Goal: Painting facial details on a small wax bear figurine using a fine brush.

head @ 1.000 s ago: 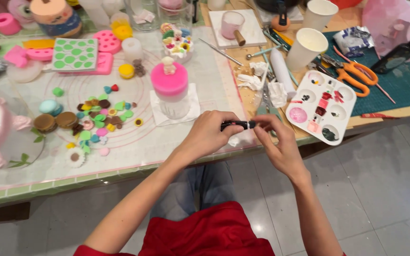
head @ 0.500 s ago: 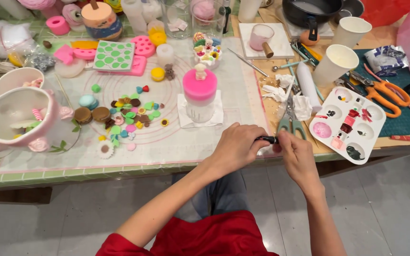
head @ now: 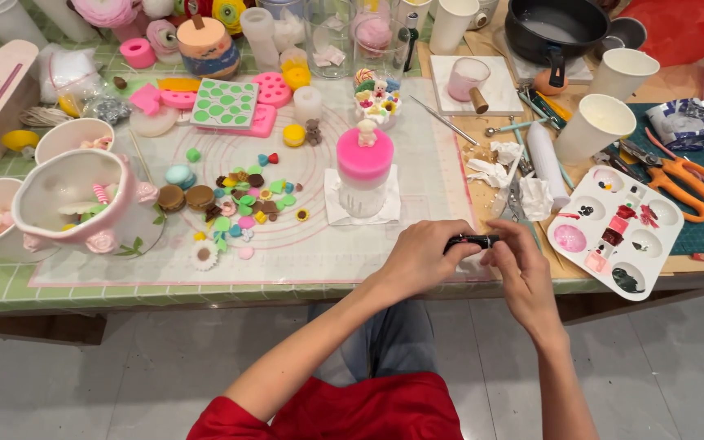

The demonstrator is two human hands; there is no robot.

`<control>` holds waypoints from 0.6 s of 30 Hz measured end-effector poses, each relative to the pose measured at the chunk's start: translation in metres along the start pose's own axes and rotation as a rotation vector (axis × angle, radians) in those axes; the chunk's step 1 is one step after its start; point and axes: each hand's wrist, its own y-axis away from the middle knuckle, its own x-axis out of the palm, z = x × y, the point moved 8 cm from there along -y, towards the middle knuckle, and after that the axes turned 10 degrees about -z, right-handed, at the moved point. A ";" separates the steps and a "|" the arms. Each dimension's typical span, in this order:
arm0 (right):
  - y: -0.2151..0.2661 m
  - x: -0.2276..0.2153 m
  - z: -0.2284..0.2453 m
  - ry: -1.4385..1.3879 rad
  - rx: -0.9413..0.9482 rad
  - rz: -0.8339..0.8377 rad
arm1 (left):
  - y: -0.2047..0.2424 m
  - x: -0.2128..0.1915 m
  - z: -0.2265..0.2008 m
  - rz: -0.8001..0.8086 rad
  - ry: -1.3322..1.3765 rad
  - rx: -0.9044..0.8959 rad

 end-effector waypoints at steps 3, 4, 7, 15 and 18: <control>-0.002 0.003 0.020 0.018 -0.073 0.024 | -0.003 0.000 0.003 0.047 0.112 -0.086; -0.003 0.002 0.020 0.018 -0.075 0.023 | -0.003 0.002 0.004 0.047 0.112 -0.083; -0.005 0.000 0.015 0.130 -0.113 0.003 | 0.000 0.005 0.002 0.018 0.043 -0.010; -0.014 0.002 -0.043 -0.248 0.359 -0.004 | 0.016 0.015 -0.040 -0.236 -0.568 0.741; -0.016 0.000 -0.054 -0.255 0.483 -0.021 | 0.006 0.020 -0.033 -0.237 -0.570 0.704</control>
